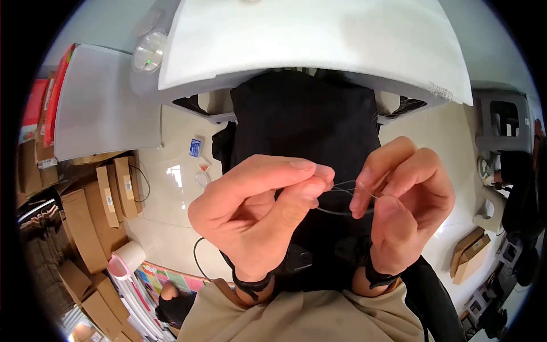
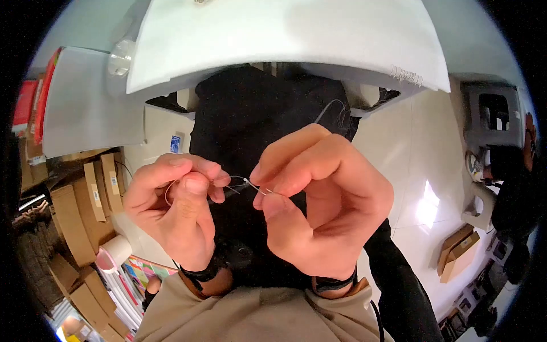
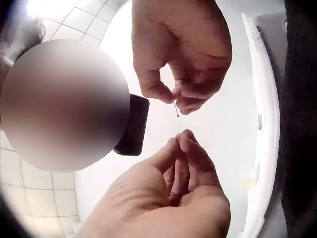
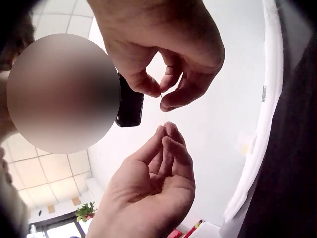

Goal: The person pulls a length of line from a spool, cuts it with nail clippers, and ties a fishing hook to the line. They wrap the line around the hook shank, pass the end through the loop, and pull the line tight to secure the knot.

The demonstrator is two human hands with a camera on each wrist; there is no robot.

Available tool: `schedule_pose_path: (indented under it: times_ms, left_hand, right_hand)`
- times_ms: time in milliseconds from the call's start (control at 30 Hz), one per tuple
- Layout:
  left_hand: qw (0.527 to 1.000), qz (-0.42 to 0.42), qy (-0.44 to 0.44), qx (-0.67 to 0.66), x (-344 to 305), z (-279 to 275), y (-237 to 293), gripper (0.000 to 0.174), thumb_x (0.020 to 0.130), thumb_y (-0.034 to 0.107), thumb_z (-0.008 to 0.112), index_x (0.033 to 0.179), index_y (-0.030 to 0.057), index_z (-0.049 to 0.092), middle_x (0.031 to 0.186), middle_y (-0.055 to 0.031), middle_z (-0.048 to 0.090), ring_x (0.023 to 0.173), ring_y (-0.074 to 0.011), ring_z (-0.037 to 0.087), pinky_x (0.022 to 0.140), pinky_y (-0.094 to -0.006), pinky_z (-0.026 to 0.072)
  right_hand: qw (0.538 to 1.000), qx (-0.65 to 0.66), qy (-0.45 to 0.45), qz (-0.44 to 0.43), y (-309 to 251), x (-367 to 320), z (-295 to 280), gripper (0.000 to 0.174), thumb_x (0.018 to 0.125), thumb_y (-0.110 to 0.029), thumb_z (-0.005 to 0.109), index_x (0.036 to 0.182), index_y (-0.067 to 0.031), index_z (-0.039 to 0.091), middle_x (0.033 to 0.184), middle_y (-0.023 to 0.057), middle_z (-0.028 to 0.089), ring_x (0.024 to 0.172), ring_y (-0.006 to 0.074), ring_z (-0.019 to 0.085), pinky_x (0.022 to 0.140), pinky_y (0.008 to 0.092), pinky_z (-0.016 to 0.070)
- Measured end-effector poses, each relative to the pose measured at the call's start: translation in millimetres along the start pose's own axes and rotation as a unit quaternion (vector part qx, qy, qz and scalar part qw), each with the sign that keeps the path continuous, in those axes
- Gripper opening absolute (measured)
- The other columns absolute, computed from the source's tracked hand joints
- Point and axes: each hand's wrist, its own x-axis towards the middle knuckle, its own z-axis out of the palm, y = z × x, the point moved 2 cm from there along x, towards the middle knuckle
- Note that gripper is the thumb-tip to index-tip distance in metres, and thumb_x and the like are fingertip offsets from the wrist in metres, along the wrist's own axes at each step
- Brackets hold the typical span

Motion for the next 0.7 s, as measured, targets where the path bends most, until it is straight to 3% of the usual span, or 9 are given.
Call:
schedule_pose_path:
  times_ms: [100, 233, 533, 700]
  left_hand:
    - [0.989, 0.025, -0.045, 0.141, -2.4, -1.1, 4.0, 0.018, 0.081, 0.0, 0.063, 0.098, 0.001, 0.056, 0.079, -0.0176, 0.063, 0.065, -0.0209, 0.062, 0.051, -0.0259, 0.0476]
    - [0.979, 0.11, -0.079, 0.15, 0.3, -4.5, 1.8, 0.02, 0.078, -0.003, 0.063, 0.097, 0.0007, 0.057, 0.076, -0.0189, 0.063, 0.059, -0.021, 0.061, 0.046, -0.0247, 0.0469]
    - [0.961, 0.164, -0.034, 0.218, -8.6, -0.8, 11.8, 0.023, 0.074, -0.01, 0.064, 0.094, 0.0005, 0.058, 0.076, -0.0211, 0.063, 0.057, -0.0203, 0.061, 0.046, -0.0243, 0.0479]
    - [0.945, 0.21, -0.073, 0.24, -6.3, 2.2, 10.6, 0.029, 0.069, -0.016, 0.064, 0.093, -0.0013, 0.058, 0.074, -0.0215, 0.063, 0.057, -0.0208, 0.061, 0.049, -0.0254, 0.0492]
  right_hand:
    - [1.0, -0.005, -0.003, -0.009, -0.1, -0.6, 0.3, 0.013, 0.074, -0.008, 0.057, 0.075, -0.0013, 0.045, 0.072, 0.0162, 0.053, 0.044, 0.0123, 0.044, 0.04, 0.0213, 0.0394]
    - [0.999, -0.023, 0.012, -0.033, -2.3, -1.4, 0.0, 0.012, 0.074, -0.009, 0.055, 0.076, -0.0012, 0.045, 0.069, 0.0159, 0.053, 0.045, 0.0125, 0.044, 0.04, 0.0214, 0.0391]
    - [0.997, -0.051, 0.018, -0.05, -11.5, -6.2, 7.0, 0.012, 0.072, -0.008, 0.055, 0.075, -0.0011, 0.045, 0.066, 0.0149, 0.051, 0.047, 0.012, 0.043, 0.04, 0.0206, 0.0384]
    - [0.995, -0.067, 0.006, -0.077, -12.3, -8.6, 5.8, 0.013, 0.071, -0.007, 0.056, 0.074, -0.0013, 0.045, 0.064, 0.0128, 0.048, 0.047, 0.0109, 0.041, 0.041, 0.0201, 0.0367]
